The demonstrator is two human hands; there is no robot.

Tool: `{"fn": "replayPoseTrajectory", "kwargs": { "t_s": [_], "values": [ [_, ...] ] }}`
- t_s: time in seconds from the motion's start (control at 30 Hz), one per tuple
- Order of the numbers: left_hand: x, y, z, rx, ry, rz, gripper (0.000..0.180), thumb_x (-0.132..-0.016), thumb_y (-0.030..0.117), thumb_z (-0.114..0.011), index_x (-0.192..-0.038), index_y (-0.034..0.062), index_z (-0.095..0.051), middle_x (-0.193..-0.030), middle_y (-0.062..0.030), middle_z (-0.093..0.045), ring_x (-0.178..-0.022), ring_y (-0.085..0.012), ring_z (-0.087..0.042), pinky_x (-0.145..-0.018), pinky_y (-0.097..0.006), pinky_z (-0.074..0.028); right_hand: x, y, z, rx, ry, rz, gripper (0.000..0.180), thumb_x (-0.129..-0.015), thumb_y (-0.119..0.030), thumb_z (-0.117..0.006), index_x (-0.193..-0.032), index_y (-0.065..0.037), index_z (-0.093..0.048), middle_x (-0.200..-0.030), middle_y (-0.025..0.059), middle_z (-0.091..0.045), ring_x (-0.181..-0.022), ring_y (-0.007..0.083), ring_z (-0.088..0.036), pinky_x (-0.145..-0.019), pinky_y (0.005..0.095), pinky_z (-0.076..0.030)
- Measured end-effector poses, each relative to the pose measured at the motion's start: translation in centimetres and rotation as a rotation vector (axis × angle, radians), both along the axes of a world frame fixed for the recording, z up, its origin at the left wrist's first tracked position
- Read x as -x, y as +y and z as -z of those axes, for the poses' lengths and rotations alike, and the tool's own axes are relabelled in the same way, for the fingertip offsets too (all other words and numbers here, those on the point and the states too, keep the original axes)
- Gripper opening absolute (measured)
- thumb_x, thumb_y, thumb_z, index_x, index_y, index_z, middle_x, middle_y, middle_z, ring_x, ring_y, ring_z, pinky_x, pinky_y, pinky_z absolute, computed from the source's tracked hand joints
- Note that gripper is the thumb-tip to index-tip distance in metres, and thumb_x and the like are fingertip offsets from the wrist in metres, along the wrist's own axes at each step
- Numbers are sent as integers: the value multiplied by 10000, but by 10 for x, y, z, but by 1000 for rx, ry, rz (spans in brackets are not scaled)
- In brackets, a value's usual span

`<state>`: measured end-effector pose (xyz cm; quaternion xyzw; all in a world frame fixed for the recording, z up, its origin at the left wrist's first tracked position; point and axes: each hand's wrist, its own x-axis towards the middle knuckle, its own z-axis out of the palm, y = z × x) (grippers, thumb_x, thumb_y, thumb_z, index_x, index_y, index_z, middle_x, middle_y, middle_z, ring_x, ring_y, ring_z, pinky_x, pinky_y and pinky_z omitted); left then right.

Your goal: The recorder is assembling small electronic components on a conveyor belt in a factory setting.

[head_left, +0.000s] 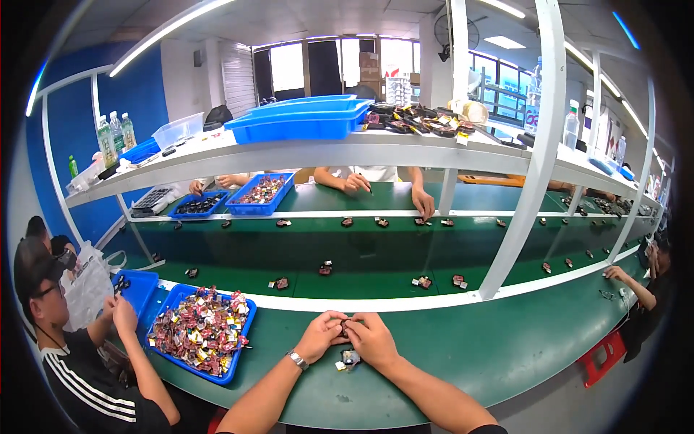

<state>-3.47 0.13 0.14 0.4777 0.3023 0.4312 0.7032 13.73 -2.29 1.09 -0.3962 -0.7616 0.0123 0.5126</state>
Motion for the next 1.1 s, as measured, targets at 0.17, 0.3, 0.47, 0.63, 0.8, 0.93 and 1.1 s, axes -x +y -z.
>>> {"fn": "replayPoseTrajectory", "kwargs": {
  "t_s": [0.17,0.3,0.47,0.63,0.8,0.93,1.1],
  "values": [
    [-1,-1,-1,4,37,-18,215,-969,60,-517,-1183,55,-504,-1125,-75,-617,-1031,-156,-617,-855,-315,-554,2,-1,1,-9,1,41,124,-790,-86,-696,-911,-65,-678,-945,46,-605,-887,232,-610,-703,344,-541],
    [-5,-3,-3,11,33,-44,191,-971,67,-517,-1161,50,-513,-1105,-82,-632,-996,-154,-629,-831,-306,-562,3,-1,-1,-26,-3,44,160,-740,-31,-725,-893,-43,-678,-918,77,-621,-843,253,-620,-700,356,-530],
    [-9,-3,0,-109,126,-161,156,-969,68,-526,-1119,27,-522,-1045,-85,-658,-922,-145,-648,-765,-287,-575,4,-1,-7,49,76,2,166,-760,-30,-711,-920,-31,-666,-924,95,-623,-837,260,-629,-709,344,-533],
    [-15,-6,0,-146,185,-182,142,-964,52,-528,-1100,11,-530,-1010,-92,-665,-902,-137,-650,-740,-280,-574,-3,5,3,281,246,-64,153,-804,-46,-698,-948,-6,-665,-925,121,-632,-764,231,-667,-679,309,-548],
    [-15,-4,9,-194,271,-249,131,-955,21,-518,-1081,-11,-537,-976,-95,-663,-900,-153,-661,-688,-286,-591,1,5,5,430,337,-93,167,-834,-61,-686,-989,1,-680,-927,131,-656,-740,200,-688,-679,284,-556],
    [-28,-2,10,-267,336,-262,134,-941,6,-531,-1072,-22,-543,-962,-101,-673,-866,-153,-666,-698,-275,-581,-14,7,8,469,264,-60,189,-838,-98,-701,-1003,-8,-681,-895,127,-663,-726,202,-681,-672,295,-549],
    [-14,0,24,-412,324,-302,152,-931,-32,-512,-1082,-16,-507,-1018,-125,-665,-897,-163,-667,-727,-255,-558,-2,12,17,395,295,-137,182,-844,-79,-668,-1013,-11,-661,-915,137,-644,-729,217,-664,-675,313,-540]
  ]
}}
